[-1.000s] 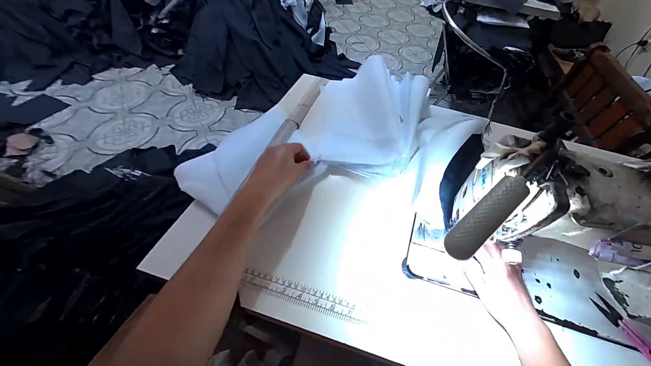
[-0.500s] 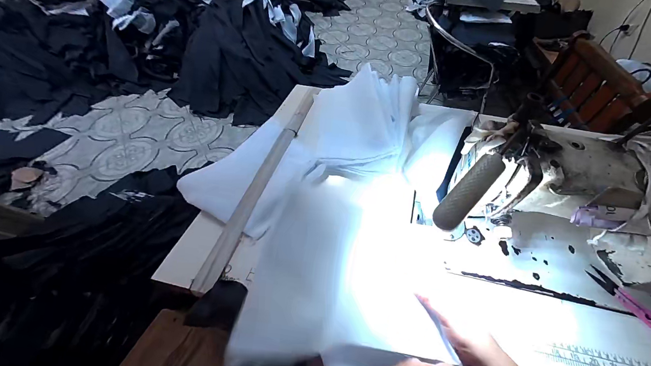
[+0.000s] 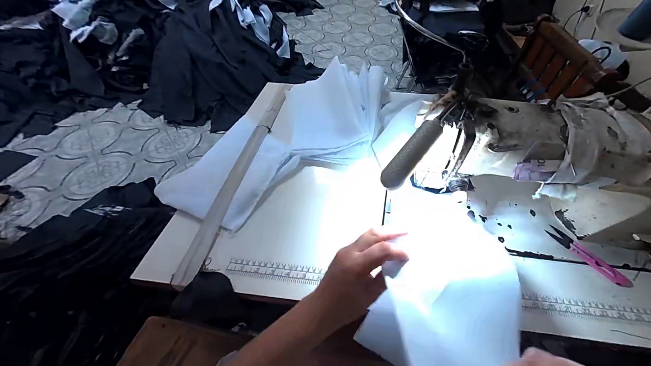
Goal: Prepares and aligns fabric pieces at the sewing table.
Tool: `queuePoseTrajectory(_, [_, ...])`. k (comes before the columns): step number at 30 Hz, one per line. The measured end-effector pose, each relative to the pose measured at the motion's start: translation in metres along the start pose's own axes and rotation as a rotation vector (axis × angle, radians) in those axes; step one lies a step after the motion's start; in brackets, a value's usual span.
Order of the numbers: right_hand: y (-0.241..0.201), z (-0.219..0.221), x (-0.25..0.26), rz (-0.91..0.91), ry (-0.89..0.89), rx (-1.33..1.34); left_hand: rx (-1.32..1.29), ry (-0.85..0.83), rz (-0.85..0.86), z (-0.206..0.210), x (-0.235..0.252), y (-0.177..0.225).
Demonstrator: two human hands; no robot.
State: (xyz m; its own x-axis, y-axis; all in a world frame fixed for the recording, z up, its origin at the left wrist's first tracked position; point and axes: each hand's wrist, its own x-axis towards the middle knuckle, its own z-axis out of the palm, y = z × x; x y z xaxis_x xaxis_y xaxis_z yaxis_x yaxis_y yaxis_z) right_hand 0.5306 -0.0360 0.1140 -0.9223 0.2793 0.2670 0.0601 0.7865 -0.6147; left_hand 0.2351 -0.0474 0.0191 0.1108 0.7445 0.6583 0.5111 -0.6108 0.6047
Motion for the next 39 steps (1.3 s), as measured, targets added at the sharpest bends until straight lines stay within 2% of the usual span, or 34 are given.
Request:
queuePoseTrajectory(1, [0.007,0.01,0.004,-0.02,-0.055,0.062,0.088,0.014,0.058,-0.002,-0.003,-0.011])
queuePoseTrajectory(3, [0.038,0.043,0.011,0.042,0.016,0.068,0.244,-0.103,0.052,-0.005,-0.021,-0.03])
queuePoseTrajectory(5, [0.075,0.085,0.017,0.231,0.176,-0.161,0.35,-0.259,-0.012,-0.009,-0.043,-0.045])
queuePoseTrajectory(7, [0.101,0.115,0.018,0.352,0.206,-0.374,0.411,-0.277,-0.083,-0.017,-0.054,-0.053])
queuePoseTrajectory(10, [0.105,0.125,0.016,0.31,0.302,-0.444,0.452,-0.255,-0.328,-0.031,-0.035,-0.05])
queuePoseTrajectory(13, [0.105,0.122,0.02,0.265,0.382,-0.441,0.453,-0.44,-0.632,-0.037,0.002,-0.056])
queuePoseTrajectory(15, [0.107,0.122,0.024,0.28,0.413,-0.469,0.38,-0.55,-0.718,-0.037,0.019,-0.067])
queuePoseTrajectory(21, [0.107,0.127,0.024,0.523,0.64,-0.534,-0.089,-0.328,-0.359,-0.048,0.002,-0.102])
queuePoseTrajectory(24, [0.116,0.135,0.019,0.395,0.678,-0.62,0.101,-0.369,-0.301,-0.056,-0.014,-0.106])
queuePoseTrajectory(27, [0.12,0.14,0.014,0.274,0.566,-0.763,0.495,-0.406,-0.319,-0.045,-0.006,-0.07])
queuePoseTrajectory(29, [0.117,0.143,0.016,0.253,0.49,-0.805,0.665,-0.411,-0.275,-0.02,0.002,-0.043])
queuePoseTrajectory(32, [0.11,0.136,0.011,0.268,0.464,-0.737,0.613,-0.471,-0.169,0.041,-0.009,-0.026])
queuePoseTrajectory(34, [0.111,0.109,-0.026,0.38,0.609,-0.718,0.51,-0.493,-0.143,0.063,-0.023,-0.034])
queuePoseTrajectory(36, [0.11,0.062,-0.096,0.617,0.807,-0.787,0.475,-0.511,-0.097,0.058,-0.029,-0.045])
queuePoseTrajectory(37, [0.103,0.04,-0.137,0.809,0.879,-0.797,0.474,-0.526,-0.076,0.051,-0.03,-0.049])
queuePoseTrajectory(39, [0.084,0.02,-0.215,1.353,0.911,-0.666,0.469,-0.55,-0.045,0.04,-0.032,-0.054])
